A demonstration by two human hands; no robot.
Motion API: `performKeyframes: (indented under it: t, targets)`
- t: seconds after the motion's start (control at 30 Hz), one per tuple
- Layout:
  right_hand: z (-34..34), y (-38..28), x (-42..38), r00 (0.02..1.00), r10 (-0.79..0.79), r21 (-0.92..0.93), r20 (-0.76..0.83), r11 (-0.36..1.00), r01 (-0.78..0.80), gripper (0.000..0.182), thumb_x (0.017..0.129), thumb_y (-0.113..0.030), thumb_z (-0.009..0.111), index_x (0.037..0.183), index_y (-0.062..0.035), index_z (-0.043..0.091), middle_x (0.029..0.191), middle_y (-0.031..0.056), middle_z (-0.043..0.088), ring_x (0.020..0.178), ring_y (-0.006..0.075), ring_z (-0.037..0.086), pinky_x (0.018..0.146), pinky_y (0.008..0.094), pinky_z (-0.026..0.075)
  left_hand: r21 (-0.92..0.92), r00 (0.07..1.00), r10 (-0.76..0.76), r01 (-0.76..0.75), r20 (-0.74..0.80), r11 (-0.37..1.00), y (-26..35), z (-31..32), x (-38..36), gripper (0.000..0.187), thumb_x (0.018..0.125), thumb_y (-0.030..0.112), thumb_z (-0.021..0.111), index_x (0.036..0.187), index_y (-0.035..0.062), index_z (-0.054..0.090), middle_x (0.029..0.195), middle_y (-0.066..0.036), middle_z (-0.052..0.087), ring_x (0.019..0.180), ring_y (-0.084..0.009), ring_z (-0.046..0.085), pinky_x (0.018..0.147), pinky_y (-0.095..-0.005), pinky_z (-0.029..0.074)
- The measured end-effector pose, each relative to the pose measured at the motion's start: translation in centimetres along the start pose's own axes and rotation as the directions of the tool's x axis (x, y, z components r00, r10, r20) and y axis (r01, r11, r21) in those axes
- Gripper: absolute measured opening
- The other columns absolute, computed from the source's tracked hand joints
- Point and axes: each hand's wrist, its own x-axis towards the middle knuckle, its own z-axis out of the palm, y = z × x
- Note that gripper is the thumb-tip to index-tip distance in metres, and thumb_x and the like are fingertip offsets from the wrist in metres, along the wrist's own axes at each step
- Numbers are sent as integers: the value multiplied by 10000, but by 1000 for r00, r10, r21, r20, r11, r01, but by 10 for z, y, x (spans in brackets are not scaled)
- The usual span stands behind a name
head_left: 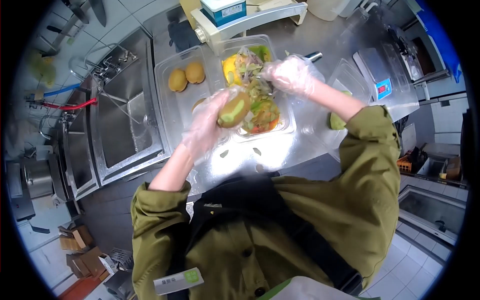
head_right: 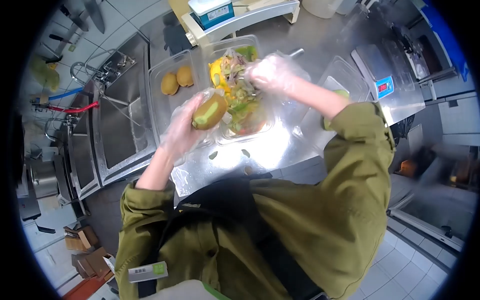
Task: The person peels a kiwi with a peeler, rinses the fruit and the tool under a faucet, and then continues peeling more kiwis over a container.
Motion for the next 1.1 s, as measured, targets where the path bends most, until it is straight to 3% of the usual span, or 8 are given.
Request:
performKeyframes:
  t: [0.03,0.13,0.37,0.47,0.63,0.9,1.0,1.1]
  targets:
    - [1,0,-6,968,51,-118,245,993,-22,137,801,-231,540,760,-122,613,559,88,576,486,268,597,436,382,477,44,999,35,-35,-6,998,0,-3,3,397,964,354,432,1223,57,480,1172,-67,546,1024,-183,566,806,-369,491]
    - [-5,-8,-5,938,212,-8,275,976,-218,191,835,-243,527,727,-115,618,522,95,555,481,275,596,427,379,475,68,990,126,-131,66,989,-10,-19,28,511,945,416,445,1282,32,424,1213,-96,524,1068,-202,554,846,-376,507]
    - [-24,-44,10,985,-10,256,-170,965,54,173,868,-249,531,760,-121,575,512,76,526,436,225,559,387,333,451,205,997,53,-40,-60,978,-21,-21,51,542,938,475,420,1250,33,453,1201,-100,521,1033,-186,558,817,-333,495]
    - [7,-9,4,995,-3,-111,96,994,14,166,853,-249,544,757,-131,610,533,80,536,447,230,568,394,331,449,379,993,115,-96,-28,921,-11,-17,24,658,905,514,467,1313,3,399,1259,-113,486,1064,-219,551,863,-357,492]
    - [8,-11,-5,858,198,185,473,930,-317,397,902,-382,477,712,-73,638,591,128,608,539,287,630,487,400,500,84,998,40,-36,-39,996,-14,-24,28,630,883,507,519,1259,7,442,1210,-98,516,1084,-206,534,870,-359,478]
    - [-16,-52,9,979,83,273,-187,961,-29,193,868,-273,542,800,-106,612,542,63,555,468,218,588,385,366,459,-51,997,73,-73,-4,996,-19,-11,43,542,881,452,559,1246,65,452,1157,-73,535,973,-179,578,819,-338,487]
    - [0,-25,8,982,109,-77,153,992,-98,179,851,-275,555,828,-114,630,612,80,592,510,208,608,385,366,451,4,999,35,-35,7,999,-14,-19,25,543,881,447,559,1246,60,451,1155,-61,541,968,-165,583,821,-314,482]
    - [15,3,-2,935,226,-66,272,974,-216,150,809,-269,551,768,-150,632,566,38,575,514,200,620,438,339,496,108,994,44,-33,-101,994,5,2,9,526,886,448,544,1235,62,463,1135,-56,557,943,-143,592,792,-284,481]
